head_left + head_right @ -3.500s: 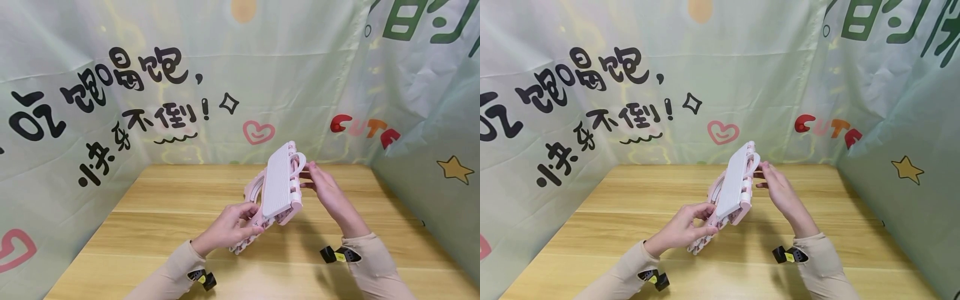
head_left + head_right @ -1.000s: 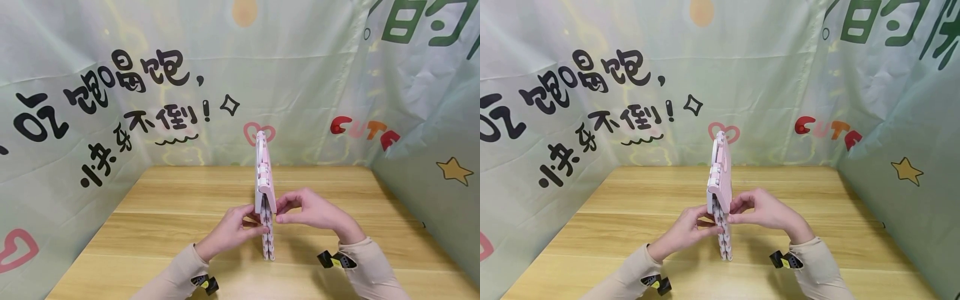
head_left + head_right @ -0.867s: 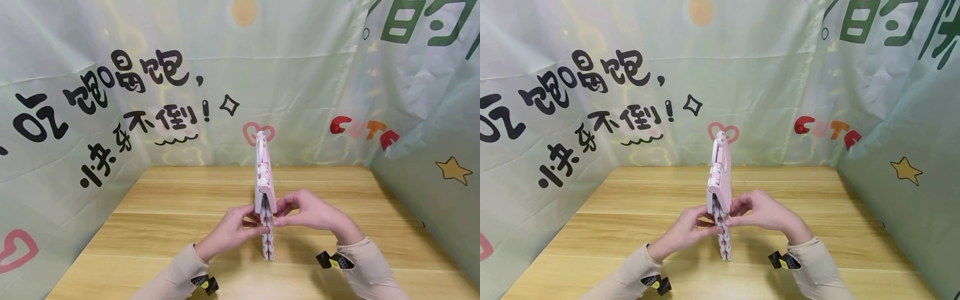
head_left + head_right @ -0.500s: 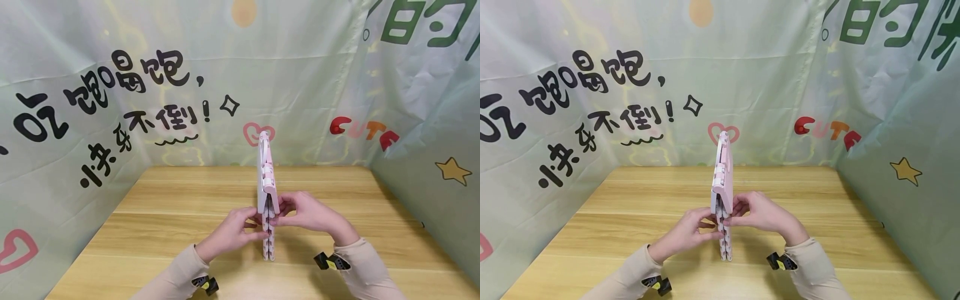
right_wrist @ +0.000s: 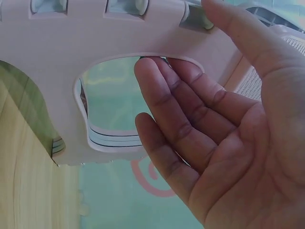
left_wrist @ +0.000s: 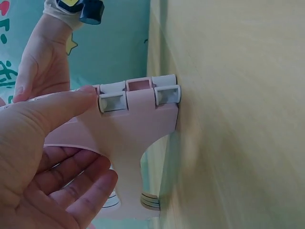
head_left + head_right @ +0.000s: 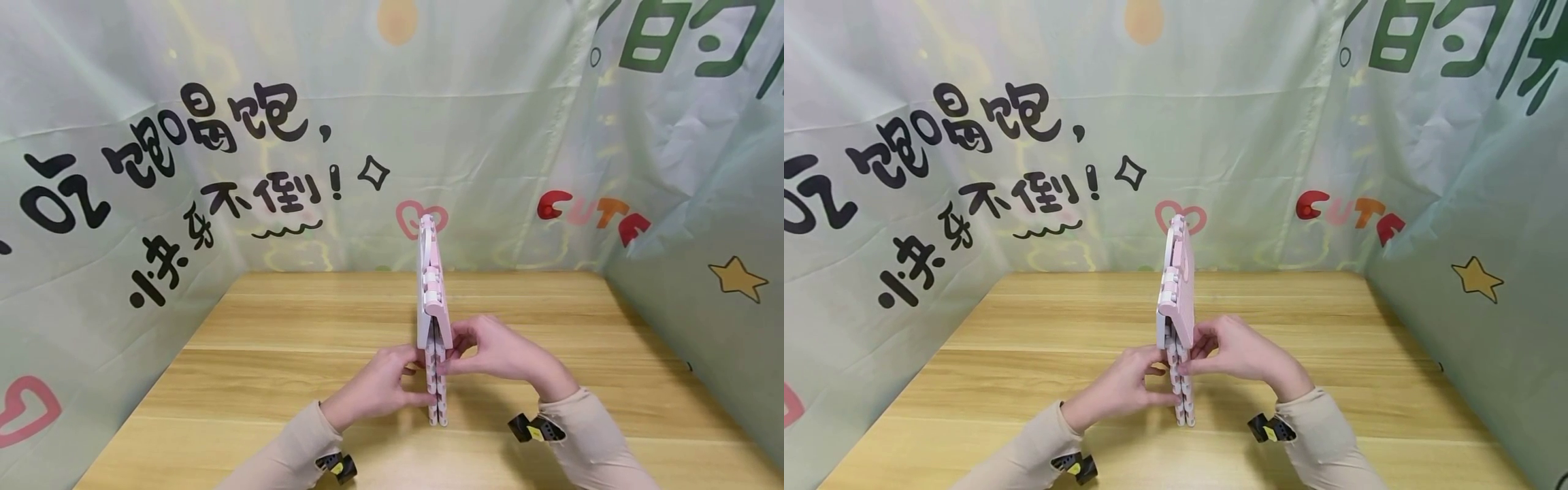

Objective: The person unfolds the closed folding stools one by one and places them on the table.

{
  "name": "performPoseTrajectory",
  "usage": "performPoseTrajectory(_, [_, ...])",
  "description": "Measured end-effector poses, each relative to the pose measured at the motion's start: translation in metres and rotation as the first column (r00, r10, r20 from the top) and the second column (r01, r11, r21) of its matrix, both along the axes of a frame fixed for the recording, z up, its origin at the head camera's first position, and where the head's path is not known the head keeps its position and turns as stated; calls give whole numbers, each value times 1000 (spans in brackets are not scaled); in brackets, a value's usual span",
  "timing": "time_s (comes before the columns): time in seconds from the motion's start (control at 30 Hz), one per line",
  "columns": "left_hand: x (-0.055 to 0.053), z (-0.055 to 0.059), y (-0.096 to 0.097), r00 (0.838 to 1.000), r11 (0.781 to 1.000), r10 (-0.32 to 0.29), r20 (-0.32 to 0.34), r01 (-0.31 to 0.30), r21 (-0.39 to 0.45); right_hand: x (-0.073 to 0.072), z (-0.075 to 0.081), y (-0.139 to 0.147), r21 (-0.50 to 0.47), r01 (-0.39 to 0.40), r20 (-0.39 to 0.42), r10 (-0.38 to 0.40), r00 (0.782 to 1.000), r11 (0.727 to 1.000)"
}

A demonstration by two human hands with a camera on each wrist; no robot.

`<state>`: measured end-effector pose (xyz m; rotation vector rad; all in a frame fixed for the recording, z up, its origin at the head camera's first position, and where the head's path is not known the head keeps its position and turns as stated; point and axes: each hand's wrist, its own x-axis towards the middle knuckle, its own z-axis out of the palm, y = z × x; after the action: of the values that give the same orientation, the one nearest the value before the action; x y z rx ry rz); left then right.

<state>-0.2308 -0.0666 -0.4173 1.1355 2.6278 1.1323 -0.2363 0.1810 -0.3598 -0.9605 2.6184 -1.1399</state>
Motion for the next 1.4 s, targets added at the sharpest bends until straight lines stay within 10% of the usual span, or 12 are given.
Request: performPoseTrajectory(1.4, [-19,3,-21,998,1000,-2,59,0,31,-6,-1,16,10,45,-35,-44,998,999])
